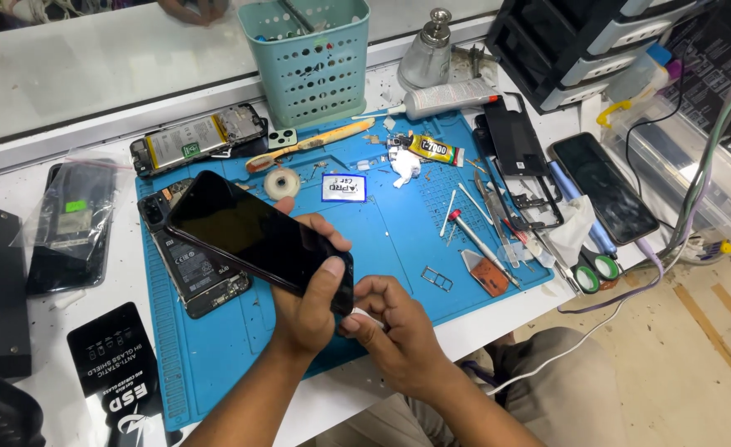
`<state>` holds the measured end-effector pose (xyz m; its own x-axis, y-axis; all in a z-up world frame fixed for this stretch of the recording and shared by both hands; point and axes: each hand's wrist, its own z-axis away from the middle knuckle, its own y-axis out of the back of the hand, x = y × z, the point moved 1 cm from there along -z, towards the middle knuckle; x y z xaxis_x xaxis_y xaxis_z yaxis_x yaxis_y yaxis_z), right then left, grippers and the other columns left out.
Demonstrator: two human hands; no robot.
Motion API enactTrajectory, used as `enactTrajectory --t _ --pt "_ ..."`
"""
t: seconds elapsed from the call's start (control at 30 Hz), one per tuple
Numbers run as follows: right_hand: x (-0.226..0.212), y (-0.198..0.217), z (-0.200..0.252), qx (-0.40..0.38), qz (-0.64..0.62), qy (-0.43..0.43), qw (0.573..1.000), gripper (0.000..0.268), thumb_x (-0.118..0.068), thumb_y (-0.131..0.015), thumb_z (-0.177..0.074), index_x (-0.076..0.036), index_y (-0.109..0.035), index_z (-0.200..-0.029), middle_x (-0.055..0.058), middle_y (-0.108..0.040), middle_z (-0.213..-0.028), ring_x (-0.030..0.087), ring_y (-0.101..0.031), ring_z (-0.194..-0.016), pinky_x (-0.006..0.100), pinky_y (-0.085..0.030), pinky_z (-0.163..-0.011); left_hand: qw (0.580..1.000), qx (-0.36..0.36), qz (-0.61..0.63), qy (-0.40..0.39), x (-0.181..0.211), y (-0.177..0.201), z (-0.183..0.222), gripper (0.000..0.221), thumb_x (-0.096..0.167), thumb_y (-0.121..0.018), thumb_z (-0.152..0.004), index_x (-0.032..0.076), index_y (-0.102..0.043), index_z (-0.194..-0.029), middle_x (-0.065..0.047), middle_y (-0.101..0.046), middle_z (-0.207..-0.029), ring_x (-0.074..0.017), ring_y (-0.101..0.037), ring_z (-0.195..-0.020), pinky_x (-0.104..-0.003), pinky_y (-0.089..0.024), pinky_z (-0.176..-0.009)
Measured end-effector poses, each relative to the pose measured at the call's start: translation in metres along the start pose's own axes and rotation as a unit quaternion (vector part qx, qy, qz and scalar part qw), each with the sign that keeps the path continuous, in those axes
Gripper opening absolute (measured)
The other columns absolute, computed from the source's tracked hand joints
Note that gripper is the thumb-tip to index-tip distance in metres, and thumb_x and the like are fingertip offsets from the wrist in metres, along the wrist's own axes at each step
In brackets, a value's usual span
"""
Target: Testing a mobile phone's charging port and using a pry tool to disassemble the casing
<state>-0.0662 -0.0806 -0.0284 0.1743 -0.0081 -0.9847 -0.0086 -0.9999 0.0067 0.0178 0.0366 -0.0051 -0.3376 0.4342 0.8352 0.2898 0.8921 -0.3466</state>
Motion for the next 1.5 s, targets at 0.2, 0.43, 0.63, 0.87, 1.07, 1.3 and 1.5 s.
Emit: enactTrajectory --t 0.2,0.43,0.63,0.87,1.07,1.3,1.5 --pt "-0.017 -0.004 -0.006 0.005 0.09 0.08 0.993 0.032 -0.027 -0.049 -0.108 -0.003 -0.062 -0.124 0.007 -0.073 -0.086 0.017 -0.07 -0.076 0.03 -0.059 -0.069 0.993 0.029 0.113 0.024 -0.013 0.009 -0.001 0.059 0.021 -0.053 -0.097 0.006 -0.034 -0.151 -0.012 -0.052 -0.115 -0.0202 -0.061 -0.095 -0.043 -0.059 -0.087" --pt "-0.017 -0.003 -0.008 0.024 0.025 0.021 0.999 0.024 -0.028 -0.056 -0.105 -0.007 -0.065 -0.099 0.004 -0.072 -0.078 0.014 -0.067 -0.072 0.028 -0.054 -0.067 0.978 -0.014 0.199 0.063 -0.012 0.005 0.001 0.058 0.022 -0.056 -0.097 0.005 -0.037 -0.149 -0.015 -0.056 -0.114 -0.0236 -0.064 -0.099 -0.045 -0.062 -0.092" --pt "-0.013 -0.004 -0.011 0.027 -0.001 -0.022 0.999 0.024 -0.025 -0.06 -0.101 -0.004 -0.066 -0.091 0.007 -0.073 -0.076 0.01 -0.054 -0.046 0.022 -0.043 -0.042 0.932 -0.039 0.332 0.141 -0.018 0.008 0.004 0.053 0.022 -0.057 -0.099 0.01 -0.044 -0.149 -0.017 -0.056 -0.121 -0.0337 -0.066 -0.108 -0.05 -0.055 -0.096" --pt "-0.016 -0.004 -0.015 0.017 -0.014 -0.002 1.0 0.029 -0.03 -0.059 -0.101 -0.004 -0.066 -0.093 0.005 -0.07 -0.077 0.011 -0.054 -0.048 0.022 -0.044 -0.044 0.878 0.009 0.406 0.254 -0.008 0.003 0.001 0.053 0.026 -0.056 -0.095 0.001 -0.048 -0.142 -0.021 -0.06 -0.115 -0.038 -0.068 -0.101 -0.052 -0.057 -0.092" --pt "-0.013 -0.002 -0.012 0.027 -0.012 -0.02 0.999 0.029 -0.028 -0.057 -0.102 -0.003 -0.066 -0.09 0.007 -0.071 -0.077 0.013 -0.055 -0.048 0.023 -0.047 -0.042 0.858 0.02 0.428 0.284 -0.011 0.004 0.002 0.054 0.028 -0.056 -0.095 0.002 -0.049 -0.141 -0.021 -0.059 -0.115 -0.0386 -0.067 -0.099 -0.051 -0.057 -0.09" --pt "-0.012 -0.003 -0.014 0.033 -0.05 -0.042 0.997 0.029 -0.026 -0.058 -0.1 0.0 -0.067 -0.09 0.009 -0.071 -0.076 0.014 -0.059 -0.055 0.024 -0.049 -0.04 0.865 0.0 0.431 0.258 -0.013 0.003 0.002 0.051 0.025 -0.058 -0.096 0.003 -0.049 -0.141 -0.021 -0.059 -0.117 -0.0357 -0.066 -0.1 -0.051 -0.057 -0.092" --pt "-0.012 -0.002 -0.013 0.036 -0.053 -0.046 0.997 0.03 -0.026 -0.057 -0.1 -0.001 -0.067 -0.087 0.009 -0.07 -0.077 0.015 -0.057 -0.053 0.025 -0.05 -0.041 0.865 -0.012 0.433 0.252 -0.015 0.003 0.002 0.051 0.024 -0.058 -0.097 0.003 -0.048 -0.143 -0.022 -0.058 -0.118 -0.034 -0.066 -0.104 -0.052 -0.056 -0.095"
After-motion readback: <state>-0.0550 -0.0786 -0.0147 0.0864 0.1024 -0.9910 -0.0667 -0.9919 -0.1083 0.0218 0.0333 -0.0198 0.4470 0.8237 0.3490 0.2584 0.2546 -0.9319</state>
